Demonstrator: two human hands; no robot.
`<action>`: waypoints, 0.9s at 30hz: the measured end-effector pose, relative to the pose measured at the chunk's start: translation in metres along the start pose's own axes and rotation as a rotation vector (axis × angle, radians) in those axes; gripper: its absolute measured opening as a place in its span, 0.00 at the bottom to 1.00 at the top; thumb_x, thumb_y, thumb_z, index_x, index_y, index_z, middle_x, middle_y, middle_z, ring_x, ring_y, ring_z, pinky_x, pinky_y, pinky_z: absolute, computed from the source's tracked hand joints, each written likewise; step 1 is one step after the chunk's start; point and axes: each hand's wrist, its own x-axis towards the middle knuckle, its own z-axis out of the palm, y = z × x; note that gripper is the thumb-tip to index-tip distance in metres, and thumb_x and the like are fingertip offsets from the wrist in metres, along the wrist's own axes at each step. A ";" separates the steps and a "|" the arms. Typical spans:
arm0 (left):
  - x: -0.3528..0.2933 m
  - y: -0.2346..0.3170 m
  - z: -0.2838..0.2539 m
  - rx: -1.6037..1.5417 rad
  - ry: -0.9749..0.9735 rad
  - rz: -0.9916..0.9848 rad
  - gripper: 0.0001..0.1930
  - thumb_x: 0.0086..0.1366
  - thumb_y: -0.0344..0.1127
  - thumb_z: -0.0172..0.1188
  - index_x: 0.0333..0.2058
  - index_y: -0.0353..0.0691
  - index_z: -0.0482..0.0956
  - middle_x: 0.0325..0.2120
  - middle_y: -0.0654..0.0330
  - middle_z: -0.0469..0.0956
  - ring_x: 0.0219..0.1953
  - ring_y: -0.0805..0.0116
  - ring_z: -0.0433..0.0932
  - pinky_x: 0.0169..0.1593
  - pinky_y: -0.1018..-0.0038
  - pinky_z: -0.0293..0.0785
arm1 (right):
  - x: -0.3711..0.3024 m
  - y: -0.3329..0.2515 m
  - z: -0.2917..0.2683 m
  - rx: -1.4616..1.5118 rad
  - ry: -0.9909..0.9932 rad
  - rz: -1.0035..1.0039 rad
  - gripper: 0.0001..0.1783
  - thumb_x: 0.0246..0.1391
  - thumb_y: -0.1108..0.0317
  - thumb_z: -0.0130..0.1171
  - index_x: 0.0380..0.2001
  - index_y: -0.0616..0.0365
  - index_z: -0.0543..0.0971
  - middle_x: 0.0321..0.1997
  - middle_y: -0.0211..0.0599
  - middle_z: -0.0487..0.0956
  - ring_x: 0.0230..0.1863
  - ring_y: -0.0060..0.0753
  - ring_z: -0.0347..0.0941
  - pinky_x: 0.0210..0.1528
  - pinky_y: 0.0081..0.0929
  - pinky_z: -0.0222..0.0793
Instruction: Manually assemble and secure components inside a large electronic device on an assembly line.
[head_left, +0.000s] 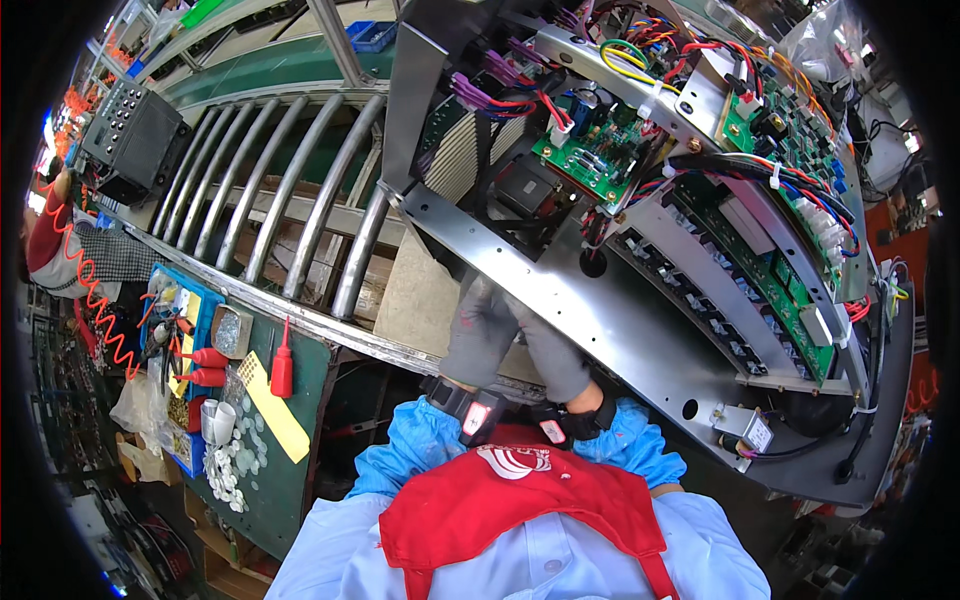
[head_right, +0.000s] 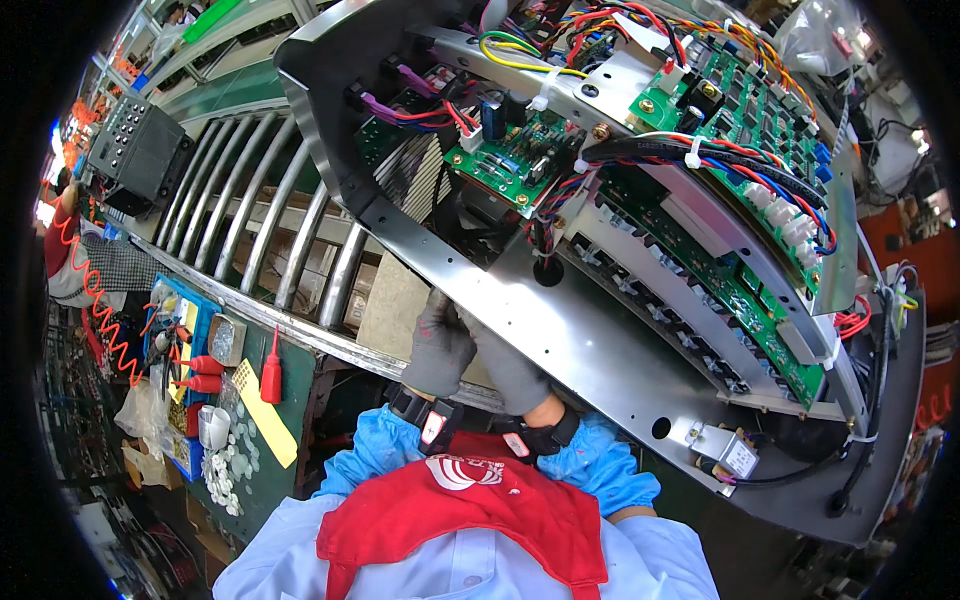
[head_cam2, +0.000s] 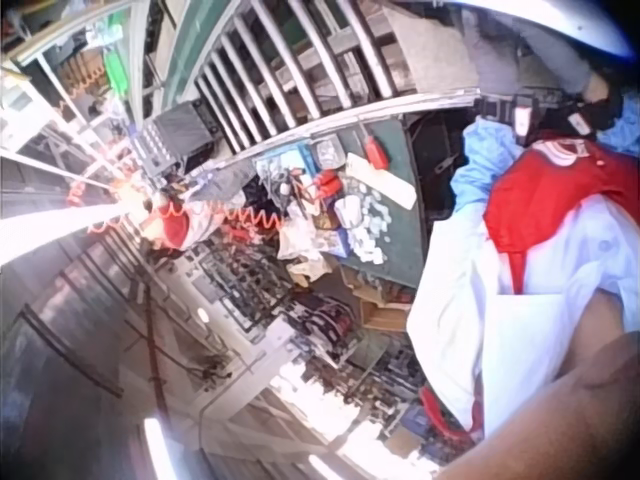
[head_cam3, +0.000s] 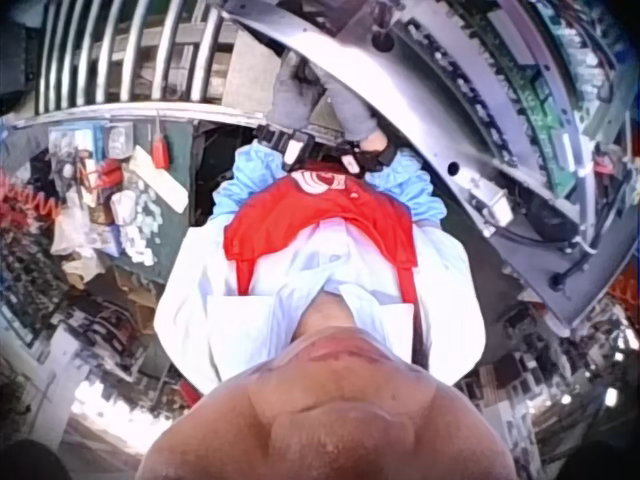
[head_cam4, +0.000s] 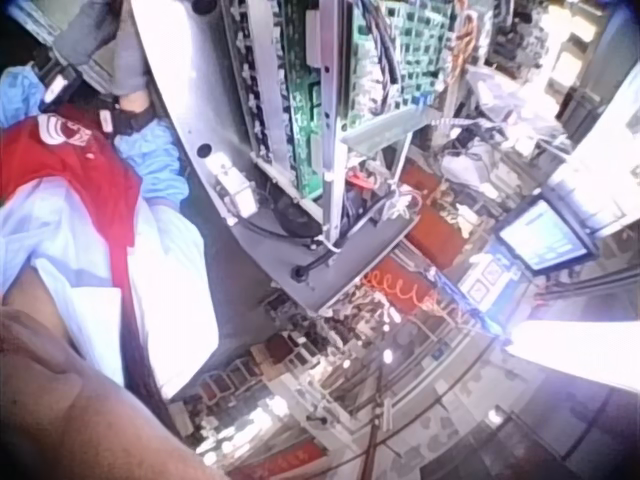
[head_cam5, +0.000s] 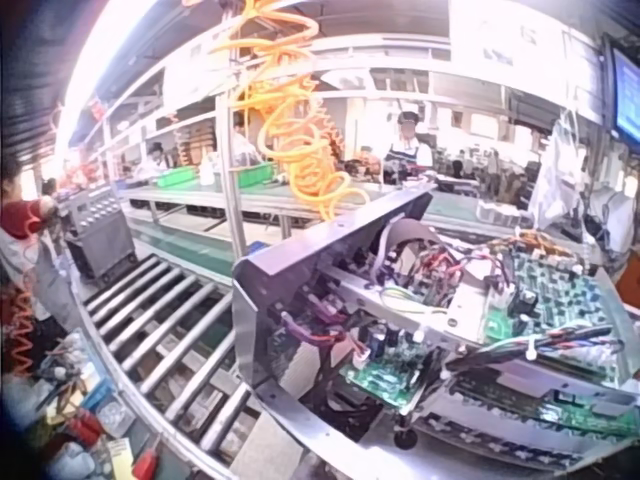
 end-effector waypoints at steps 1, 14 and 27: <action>0.000 0.002 0.004 -0.148 0.016 -0.052 0.23 0.71 0.48 0.59 0.58 0.41 0.73 0.53 0.59 0.77 0.58 0.61 0.73 0.63 0.59 0.68 | 0.000 -0.007 -0.001 0.009 -0.027 -0.031 0.15 0.66 0.65 0.61 0.49 0.63 0.80 0.47 0.33 0.80 0.46 0.26 0.73 0.50 0.29 0.71; 0.000 0.004 0.001 -0.406 0.062 -0.180 0.29 0.68 0.42 0.62 0.65 0.44 0.65 0.57 0.56 0.74 0.57 0.56 0.75 0.60 0.59 0.73 | -0.021 -0.107 -0.005 -0.969 0.073 -0.534 0.34 0.48 0.58 0.71 0.56 0.60 0.74 0.39 0.46 0.77 0.44 0.50 0.75 0.47 0.46 0.66; -0.003 0.023 0.020 -0.262 -0.032 0.058 0.28 0.71 0.39 0.58 0.66 0.42 0.62 0.59 0.55 0.69 0.59 0.62 0.73 0.61 0.65 0.72 | 0.037 -0.098 0.050 -1.391 0.209 -0.291 0.44 0.44 0.63 0.67 0.67 0.55 0.66 0.50 0.48 0.80 0.59 0.53 0.71 0.63 0.55 0.58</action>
